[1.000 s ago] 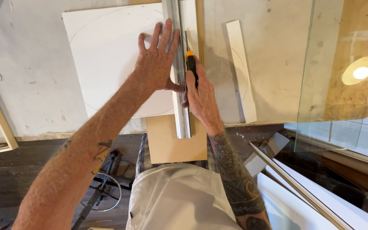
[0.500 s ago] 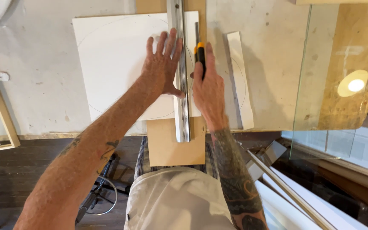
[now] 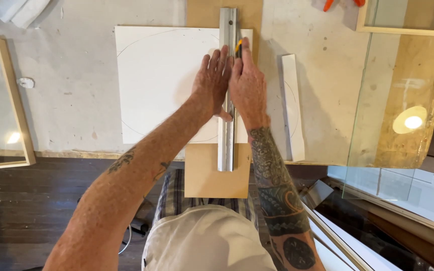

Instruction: A person uses a utility knife and a metal ruler to cut a white board on a workbench, then moves to a storage area to look for materials.

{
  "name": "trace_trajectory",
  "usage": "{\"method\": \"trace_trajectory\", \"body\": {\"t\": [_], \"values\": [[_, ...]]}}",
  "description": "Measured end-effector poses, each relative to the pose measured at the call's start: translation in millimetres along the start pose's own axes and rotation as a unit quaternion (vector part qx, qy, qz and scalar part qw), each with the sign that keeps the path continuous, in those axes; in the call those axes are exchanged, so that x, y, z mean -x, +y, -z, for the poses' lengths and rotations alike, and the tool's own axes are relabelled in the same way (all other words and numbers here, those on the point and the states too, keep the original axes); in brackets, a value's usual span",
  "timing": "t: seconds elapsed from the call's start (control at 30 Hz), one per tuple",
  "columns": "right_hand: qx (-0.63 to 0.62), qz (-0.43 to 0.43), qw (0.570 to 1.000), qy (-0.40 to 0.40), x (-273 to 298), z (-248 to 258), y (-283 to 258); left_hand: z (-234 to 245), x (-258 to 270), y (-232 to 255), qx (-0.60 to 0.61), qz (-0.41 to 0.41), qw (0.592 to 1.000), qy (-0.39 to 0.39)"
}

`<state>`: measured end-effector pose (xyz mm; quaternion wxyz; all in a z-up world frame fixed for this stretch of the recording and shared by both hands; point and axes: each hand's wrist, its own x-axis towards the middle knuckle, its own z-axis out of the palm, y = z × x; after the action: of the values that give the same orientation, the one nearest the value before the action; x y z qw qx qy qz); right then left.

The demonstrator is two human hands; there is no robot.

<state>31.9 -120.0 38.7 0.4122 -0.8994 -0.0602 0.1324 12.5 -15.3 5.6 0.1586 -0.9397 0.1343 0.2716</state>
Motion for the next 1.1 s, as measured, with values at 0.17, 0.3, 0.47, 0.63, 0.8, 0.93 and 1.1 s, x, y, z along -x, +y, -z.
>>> {"method": "trace_trajectory", "body": {"t": [0.17,0.3,0.47,0.63,0.8,0.93,1.1], "values": [[0.025,-0.024,0.999,0.0,0,2,-9,-4,-7,4,0.016,0.019,1.0,0.011],[0.042,-0.029,0.998,-0.022,-1,3,-13,-6,-8,6,-0.007,0.027,0.999,0.037],[0.088,-0.006,0.996,-0.031,-5,-2,-10,-7,-10,3,0.003,0.019,1.0,0.021],[0.131,-0.011,0.991,-0.036,-5,-5,0,-1,-5,1,-0.001,-0.002,1.0,0.009],[0.138,0.046,0.989,-0.025,8,-6,13,-5,-3,1,0.024,0.005,1.0,0.017],[0.14,0.023,0.989,-0.038,29,2,5,-2,-3,-1,0.03,0.0,1.0,-0.002],[0.11,0.022,0.991,-0.077,66,6,18,-15,-8,3,0.028,0.017,0.999,0.04]]}}
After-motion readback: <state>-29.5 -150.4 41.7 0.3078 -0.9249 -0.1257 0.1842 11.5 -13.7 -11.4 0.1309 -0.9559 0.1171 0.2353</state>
